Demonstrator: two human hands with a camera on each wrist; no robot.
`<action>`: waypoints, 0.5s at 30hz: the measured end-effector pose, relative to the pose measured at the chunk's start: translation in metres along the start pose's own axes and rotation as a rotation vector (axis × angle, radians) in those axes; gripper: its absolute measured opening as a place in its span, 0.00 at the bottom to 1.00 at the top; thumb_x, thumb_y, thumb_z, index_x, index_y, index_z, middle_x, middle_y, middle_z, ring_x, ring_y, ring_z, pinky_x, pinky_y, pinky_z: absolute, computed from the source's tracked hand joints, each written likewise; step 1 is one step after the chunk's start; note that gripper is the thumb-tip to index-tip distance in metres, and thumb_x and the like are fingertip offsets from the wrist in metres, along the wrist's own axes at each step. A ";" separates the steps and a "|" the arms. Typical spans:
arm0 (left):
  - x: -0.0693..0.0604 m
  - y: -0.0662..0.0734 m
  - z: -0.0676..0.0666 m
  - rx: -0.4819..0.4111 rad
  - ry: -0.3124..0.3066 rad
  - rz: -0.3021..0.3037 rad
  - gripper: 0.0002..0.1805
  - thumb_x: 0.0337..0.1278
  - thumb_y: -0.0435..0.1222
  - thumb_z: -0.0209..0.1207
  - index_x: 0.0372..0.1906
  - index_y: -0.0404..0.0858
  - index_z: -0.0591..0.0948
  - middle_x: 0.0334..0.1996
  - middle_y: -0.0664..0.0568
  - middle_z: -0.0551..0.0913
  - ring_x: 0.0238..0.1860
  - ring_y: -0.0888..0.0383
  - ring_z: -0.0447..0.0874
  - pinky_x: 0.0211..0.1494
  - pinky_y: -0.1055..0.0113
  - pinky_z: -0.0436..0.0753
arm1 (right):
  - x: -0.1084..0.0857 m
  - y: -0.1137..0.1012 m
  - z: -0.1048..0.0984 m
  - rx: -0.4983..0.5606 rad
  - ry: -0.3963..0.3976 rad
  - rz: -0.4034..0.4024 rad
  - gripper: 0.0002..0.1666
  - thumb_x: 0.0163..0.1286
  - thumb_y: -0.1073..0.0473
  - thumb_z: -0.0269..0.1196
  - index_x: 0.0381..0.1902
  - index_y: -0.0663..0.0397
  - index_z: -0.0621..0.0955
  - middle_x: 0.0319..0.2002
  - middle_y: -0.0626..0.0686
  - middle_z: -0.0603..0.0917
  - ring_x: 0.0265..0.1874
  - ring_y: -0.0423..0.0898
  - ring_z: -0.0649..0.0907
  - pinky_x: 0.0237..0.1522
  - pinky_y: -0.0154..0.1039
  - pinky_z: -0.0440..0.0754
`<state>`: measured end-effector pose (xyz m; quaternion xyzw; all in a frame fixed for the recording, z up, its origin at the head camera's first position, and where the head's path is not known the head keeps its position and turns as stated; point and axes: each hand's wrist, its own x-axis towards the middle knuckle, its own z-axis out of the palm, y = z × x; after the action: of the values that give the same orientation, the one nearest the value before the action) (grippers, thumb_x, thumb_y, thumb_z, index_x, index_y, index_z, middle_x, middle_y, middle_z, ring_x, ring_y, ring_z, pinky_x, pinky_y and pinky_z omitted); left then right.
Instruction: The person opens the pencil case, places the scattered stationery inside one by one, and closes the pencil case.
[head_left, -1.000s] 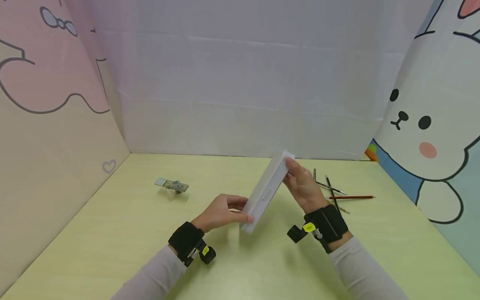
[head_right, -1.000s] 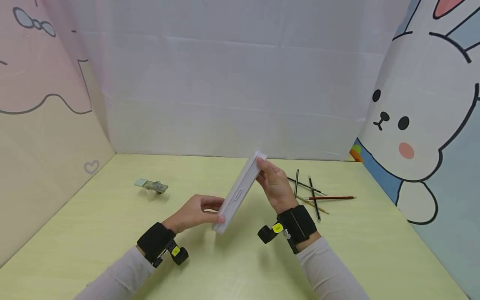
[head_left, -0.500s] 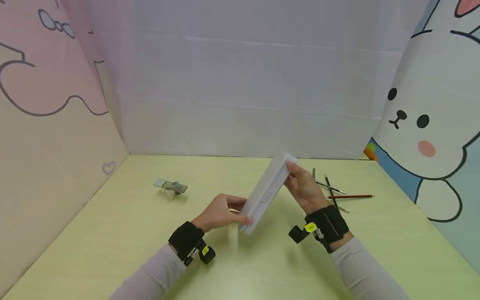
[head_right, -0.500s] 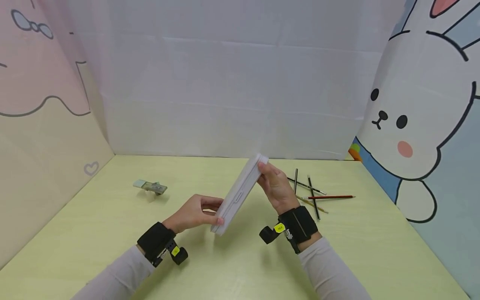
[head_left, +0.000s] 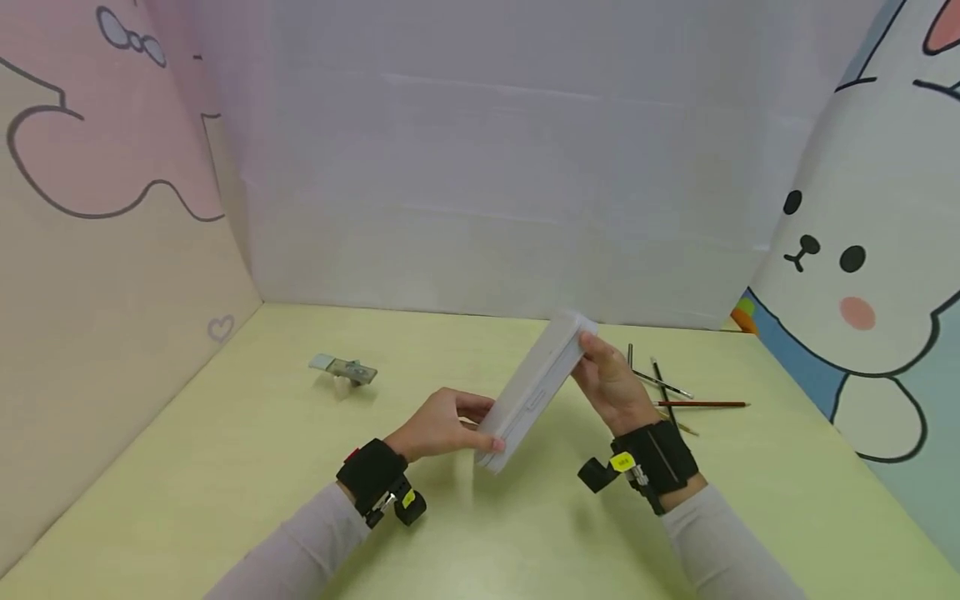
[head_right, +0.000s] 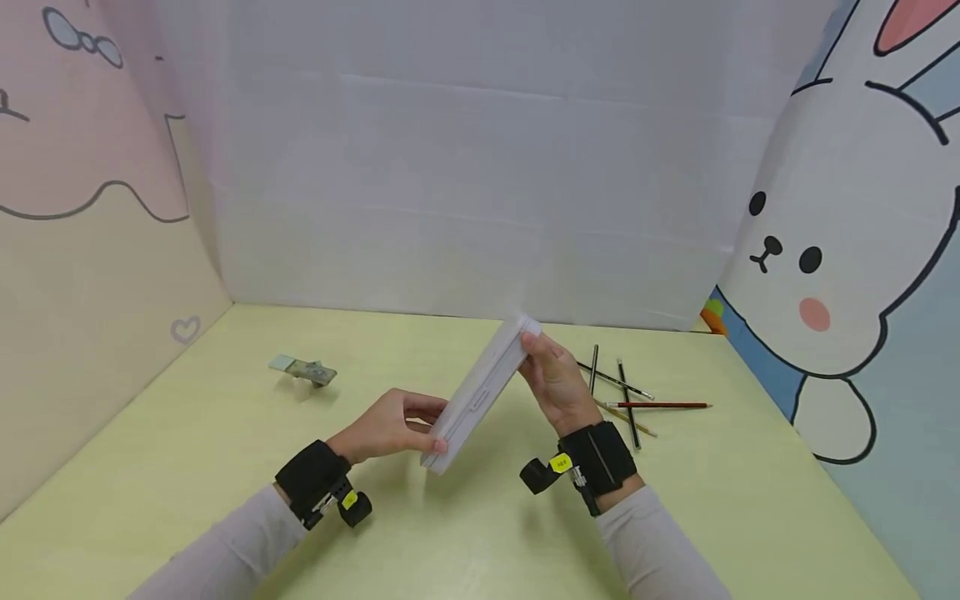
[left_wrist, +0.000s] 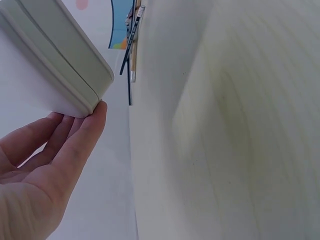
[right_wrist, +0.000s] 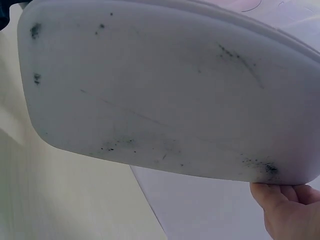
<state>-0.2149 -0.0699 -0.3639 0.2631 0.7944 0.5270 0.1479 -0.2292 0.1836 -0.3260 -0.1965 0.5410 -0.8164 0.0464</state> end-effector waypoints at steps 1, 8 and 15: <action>0.000 0.000 0.000 0.007 -0.006 0.008 0.31 0.44 0.37 0.70 0.57 0.30 0.79 0.48 0.39 0.85 0.43 0.59 0.83 0.49 0.64 0.85 | -0.001 0.000 0.000 -0.003 0.002 -0.003 0.10 0.67 0.48 0.62 0.42 0.41 0.83 0.39 0.38 0.82 0.42 0.34 0.79 0.59 0.31 0.69; 0.001 0.004 0.001 0.043 -0.019 0.035 0.32 0.43 0.37 0.70 0.57 0.29 0.78 0.47 0.39 0.85 0.43 0.60 0.82 0.49 0.66 0.84 | -0.002 0.001 -0.002 0.010 -0.023 -0.042 0.12 0.65 0.45 0.64 0.42 0.42 0.83 0.39 0.38 0.83 0.42 0.34 0.78 0.62 0.33 0.65; 0.003 0.010 -0.001 0.079 0.005 0.031 0.33 0.40 0.38 0.71 0.56 0.30 0.79 0.46 0.42 0.86 0.42 0.60 0.82 0.48 0.66 0.84 | 0.000 -0.002 -0.005 0.018 -0.069 -0.061 0.15 0.62 0.44 0.66 0.43 0.42 0.83 0.40 0.38 0.84 0.43 0.35 0.78 0.62 0.32 0.66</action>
<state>-0.2154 -0.0656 -0.3544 0.2796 0.8108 0.4983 0.1273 -0.2306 0.1884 -0.3261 -0.2407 0.5254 -0.8151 0.0418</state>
